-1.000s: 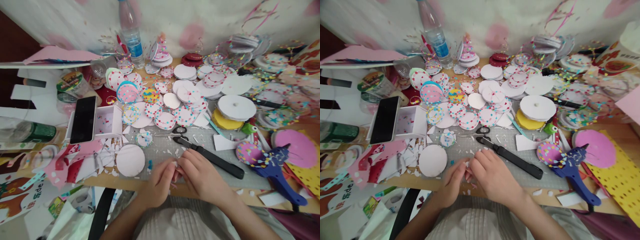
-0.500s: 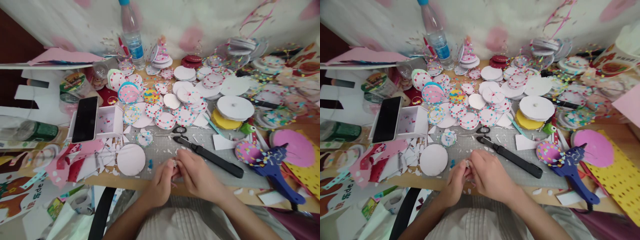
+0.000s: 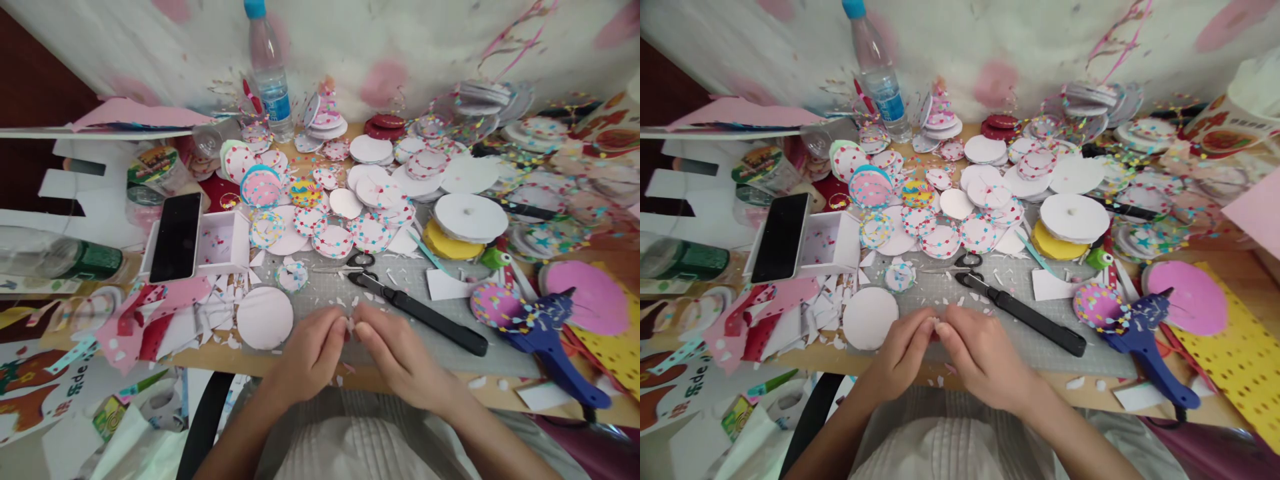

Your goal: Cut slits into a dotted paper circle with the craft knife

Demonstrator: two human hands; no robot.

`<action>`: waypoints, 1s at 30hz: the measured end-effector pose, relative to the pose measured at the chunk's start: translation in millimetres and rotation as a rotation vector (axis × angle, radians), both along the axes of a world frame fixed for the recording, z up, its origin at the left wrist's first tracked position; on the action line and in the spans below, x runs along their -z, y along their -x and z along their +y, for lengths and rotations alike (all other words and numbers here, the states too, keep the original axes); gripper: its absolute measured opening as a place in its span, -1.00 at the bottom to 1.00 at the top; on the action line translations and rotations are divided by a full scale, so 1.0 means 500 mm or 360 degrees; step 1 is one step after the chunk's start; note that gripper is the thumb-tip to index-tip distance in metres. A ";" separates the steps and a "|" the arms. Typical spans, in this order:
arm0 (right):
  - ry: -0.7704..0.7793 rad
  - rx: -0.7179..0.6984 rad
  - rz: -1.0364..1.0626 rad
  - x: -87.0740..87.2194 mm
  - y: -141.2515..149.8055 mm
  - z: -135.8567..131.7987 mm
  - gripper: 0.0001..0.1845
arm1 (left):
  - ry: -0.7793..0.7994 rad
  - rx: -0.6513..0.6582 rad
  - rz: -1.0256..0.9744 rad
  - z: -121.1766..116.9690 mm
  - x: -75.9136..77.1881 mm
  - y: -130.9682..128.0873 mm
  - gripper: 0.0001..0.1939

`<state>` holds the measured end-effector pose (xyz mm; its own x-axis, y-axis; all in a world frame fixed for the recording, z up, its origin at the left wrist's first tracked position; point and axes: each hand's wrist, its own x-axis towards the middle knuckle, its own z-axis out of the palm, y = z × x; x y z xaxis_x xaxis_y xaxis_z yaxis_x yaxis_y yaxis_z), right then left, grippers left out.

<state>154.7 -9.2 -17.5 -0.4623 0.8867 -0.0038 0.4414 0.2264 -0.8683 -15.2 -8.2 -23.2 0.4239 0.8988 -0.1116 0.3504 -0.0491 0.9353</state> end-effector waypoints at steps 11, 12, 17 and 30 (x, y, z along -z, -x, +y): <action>-0.0443 -0.0122 -0.0418 -0.005 0.009 -0.001 -0.79 | 0.0299 -0.0223 -0.0063 -0.035 0.009 -0.001 -0.68; -0.0465 -0.0120 -0.0445 -0.005 0.011 -0.001 -0.79 | 0.0334 -0.0216 -0.0046 -0.035 0.008 -0.002 -0.68; -0.0390 -0.0153 -0.0523 -0.007 0.015 0.000 -0.80 | 0.0334 -0.0198 -0.0073 -0.030 0.005 -0.006 -0.70; -0.0444 -0.0045 -0.0357 0.016 0.032 -0.008 -0.84 | 0.0045 -0.0093 0.0051 -0.031 0.021 0.000 -0.63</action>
